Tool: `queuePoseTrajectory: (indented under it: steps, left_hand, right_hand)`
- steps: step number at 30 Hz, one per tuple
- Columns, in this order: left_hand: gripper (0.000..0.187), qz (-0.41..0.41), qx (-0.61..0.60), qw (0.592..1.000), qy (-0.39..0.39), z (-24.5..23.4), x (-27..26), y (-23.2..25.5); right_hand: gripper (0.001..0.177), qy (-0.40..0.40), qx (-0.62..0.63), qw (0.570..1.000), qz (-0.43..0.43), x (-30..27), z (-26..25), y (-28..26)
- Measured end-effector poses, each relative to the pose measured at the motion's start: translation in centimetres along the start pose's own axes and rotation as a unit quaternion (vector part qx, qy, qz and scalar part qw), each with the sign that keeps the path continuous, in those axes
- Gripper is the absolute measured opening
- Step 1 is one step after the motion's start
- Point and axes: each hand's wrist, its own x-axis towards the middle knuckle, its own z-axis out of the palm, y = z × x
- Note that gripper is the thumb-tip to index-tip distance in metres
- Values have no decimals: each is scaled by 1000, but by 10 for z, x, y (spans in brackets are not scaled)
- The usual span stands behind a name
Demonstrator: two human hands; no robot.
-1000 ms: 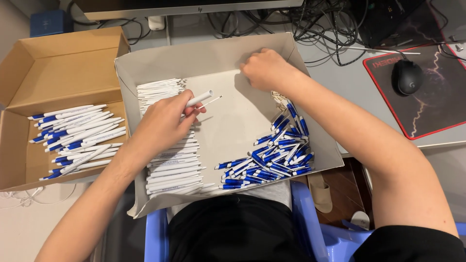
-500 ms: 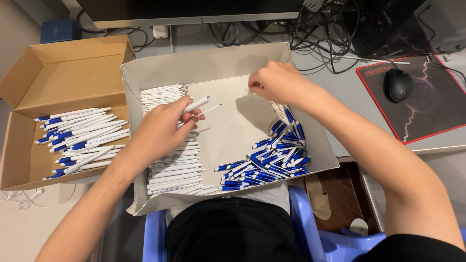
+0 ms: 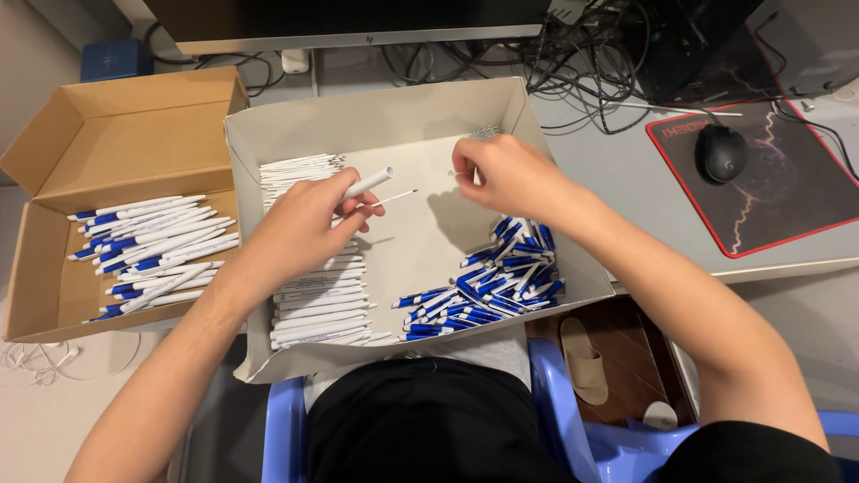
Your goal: Assembling pens by inserting ink refills into barrels and attaching caps.
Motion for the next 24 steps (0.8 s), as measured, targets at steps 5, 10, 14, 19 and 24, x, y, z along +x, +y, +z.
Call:
queuePoseTrajectory:
  steps: [5, 10, 14, 19, 24]
  left_hand:
    - [11, 26, -31, 999, 27, 11, 6, -5]
    - [15, 7, -147, 988, 46, 22, 30, -4]
    - [28, 61, -130, 989, 37, 20, 39, 26]
    - [42, 37, -146, 989, 2, 39, 52, 15]
    - [45, -30, -226, 974, -4, 46, 49, 9]
  right_hand:
    - [12, -9, 49, 998, -27, -4, 17, 0]
    - [16, 2, 89, 993, -73, -8, 27, 1]
    - [14, 13, 141, 984, -108, -10, 24, -3]
    - [12, 2, 170, 977, -132, -17, 22, -6]
    - [15, -12, 187, 975, -122, -27, 18, -15]
